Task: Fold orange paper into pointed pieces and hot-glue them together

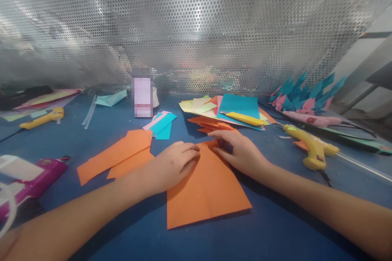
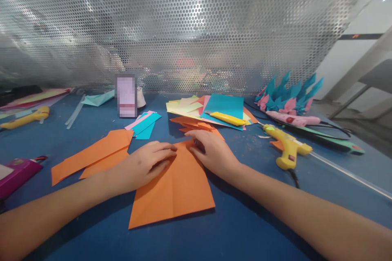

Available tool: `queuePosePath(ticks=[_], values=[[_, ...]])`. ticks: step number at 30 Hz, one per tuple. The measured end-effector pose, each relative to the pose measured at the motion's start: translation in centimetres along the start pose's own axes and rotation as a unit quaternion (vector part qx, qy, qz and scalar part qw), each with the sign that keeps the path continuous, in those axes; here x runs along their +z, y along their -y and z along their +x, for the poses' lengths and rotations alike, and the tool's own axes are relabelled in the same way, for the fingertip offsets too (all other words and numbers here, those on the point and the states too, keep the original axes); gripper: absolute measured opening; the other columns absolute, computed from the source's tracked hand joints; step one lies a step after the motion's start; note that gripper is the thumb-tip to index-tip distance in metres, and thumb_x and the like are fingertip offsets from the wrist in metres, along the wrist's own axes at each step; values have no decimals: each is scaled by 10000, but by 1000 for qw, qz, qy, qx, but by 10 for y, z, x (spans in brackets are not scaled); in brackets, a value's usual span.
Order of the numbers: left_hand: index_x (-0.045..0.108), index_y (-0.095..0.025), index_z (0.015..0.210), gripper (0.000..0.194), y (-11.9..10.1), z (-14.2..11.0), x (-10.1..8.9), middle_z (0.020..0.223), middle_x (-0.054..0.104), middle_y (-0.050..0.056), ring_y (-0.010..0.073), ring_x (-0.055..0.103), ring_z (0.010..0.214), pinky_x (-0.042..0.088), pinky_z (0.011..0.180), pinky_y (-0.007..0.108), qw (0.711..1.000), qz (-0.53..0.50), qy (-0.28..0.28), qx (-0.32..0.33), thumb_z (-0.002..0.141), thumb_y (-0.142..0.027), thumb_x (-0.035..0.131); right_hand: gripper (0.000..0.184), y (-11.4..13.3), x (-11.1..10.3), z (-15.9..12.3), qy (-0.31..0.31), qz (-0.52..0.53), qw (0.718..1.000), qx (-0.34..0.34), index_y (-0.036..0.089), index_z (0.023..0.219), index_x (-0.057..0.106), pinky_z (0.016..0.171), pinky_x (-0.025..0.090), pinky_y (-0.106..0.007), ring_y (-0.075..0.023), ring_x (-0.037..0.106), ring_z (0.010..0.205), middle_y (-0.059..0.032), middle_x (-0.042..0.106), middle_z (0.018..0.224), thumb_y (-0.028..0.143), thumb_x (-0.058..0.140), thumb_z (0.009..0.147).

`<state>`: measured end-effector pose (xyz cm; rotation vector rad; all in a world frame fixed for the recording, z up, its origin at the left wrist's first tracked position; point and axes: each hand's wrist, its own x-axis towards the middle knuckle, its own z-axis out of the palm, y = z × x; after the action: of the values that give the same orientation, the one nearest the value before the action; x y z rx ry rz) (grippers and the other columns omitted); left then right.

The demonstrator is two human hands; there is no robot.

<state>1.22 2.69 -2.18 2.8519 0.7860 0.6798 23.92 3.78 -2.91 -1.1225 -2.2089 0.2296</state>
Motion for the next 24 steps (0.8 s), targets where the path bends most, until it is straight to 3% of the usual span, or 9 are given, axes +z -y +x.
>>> queuePosePath(ticks=[6,11,14,24], values=[[597,-132,1001,203,-1,1,0,1083,620,115,206,591,1005,504,869,367,1000,-12,-3,-14,928,-131,408,184,-2,1,0,-11,-37,994,-99,186,938,651,730,497,-304,-177,637,809,-48,699,851,132,494,858],[576,-140,1000,174,-2,-1,0,1236,516,150,225,565,1082,515,881,383,999,-30,-12,-43,893,-107,441,253,-3,-2,2,17,-41,986,-164,181,834,678,694,490,-283,-160,627,776,-55,692,827,112,441,890],[557,-146,1060,208,-1,-2,2,1313,475,151,247,522,1166,492,939,413,998,-21,-7,-50,882,-103,458,293,-5,-3,2,21,-69,980,-185,174,834,688,682,493,-293,-167,625,775,-68,691,849,117,410,905],[523,-127,1119,237,-1,-2,5,1146,588,135,234,572,1076,504,914,417,999,18,-20,-32,914,-123,404,303,-9,-3,-1,70,-137,959,-239,158,958,674,790,519,-343,-186,634,887,-93,688,999,125,375,930]])
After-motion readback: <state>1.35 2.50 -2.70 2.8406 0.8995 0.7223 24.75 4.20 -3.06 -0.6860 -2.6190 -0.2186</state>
